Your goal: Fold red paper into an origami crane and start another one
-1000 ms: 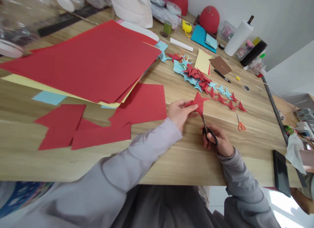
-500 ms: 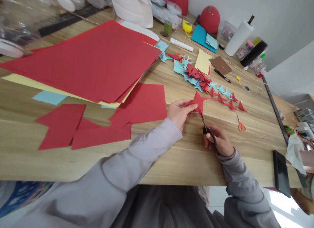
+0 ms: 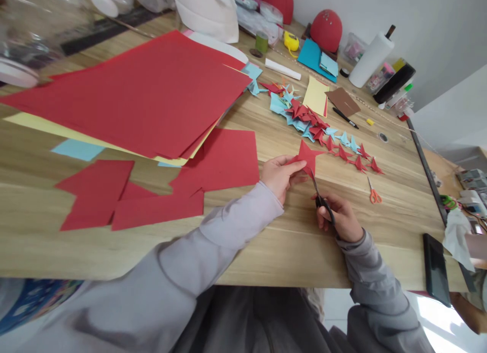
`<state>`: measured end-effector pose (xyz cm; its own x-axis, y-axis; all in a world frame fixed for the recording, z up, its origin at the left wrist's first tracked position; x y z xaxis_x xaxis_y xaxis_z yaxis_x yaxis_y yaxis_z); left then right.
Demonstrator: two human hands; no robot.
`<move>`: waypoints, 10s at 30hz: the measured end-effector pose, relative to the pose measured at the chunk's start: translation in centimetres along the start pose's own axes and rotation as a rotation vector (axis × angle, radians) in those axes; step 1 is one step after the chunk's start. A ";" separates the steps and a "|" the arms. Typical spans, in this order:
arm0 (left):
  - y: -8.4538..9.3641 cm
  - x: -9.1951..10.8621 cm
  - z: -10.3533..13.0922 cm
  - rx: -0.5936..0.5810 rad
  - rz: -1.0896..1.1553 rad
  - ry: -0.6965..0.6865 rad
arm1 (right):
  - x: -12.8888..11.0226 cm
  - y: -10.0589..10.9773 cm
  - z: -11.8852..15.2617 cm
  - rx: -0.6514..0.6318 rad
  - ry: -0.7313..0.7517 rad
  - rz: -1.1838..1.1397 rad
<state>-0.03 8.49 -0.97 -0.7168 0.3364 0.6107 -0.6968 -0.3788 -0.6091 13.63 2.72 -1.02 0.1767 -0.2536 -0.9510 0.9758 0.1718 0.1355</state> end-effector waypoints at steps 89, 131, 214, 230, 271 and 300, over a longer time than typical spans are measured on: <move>-1.3 -2.3 0.0 -0.254 -0.079 0.113 | -4.1 10.8 4.5 0.915 0.504 0.979; 0.8 -1.8 -3.0 -0.227 -0.436 -0.131 | 0.0 1.6 -6.3 0.361 0.219 -0.542; 1.3 -2.4 -2.6 -0.307 -0.596 0.107 | -0.6 -0.9 -5.7 0.045 0.093 -0.412; 1.3 -2.2 -3.3 -0.287 -0.589 0.053 | -0.2 -0.6 -5.9 0.092 0.070 -0.402; -0.1 -0.6 -2.3 -0.275 -0.620 -0.193 | 0.1 -0.8 -6.0 0.107 0.060 -0.418; 0.5 -1.1 -2.9 -0.251 -0.542 -0.142 | -0.5 -0.9 -6.0 0.100 0.103 -0.416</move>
<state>0.33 10.44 -3.50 -0.2602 0.3000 0.9178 -0.9585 0.0345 -0.2830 11.92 8.41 -2.34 -0.2432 -0.1845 -0.9523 0.9696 -0.0193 -0.2438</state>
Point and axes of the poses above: each hand's wrist, its own z-axis away from the middle knuckle, its own y-axis out of the back of the hand, x = y × z, the point moved 10 cm from there along -z, towards the middle knuckle, and after that the axes turned 8 degrees about x, right-handed, at the moved point
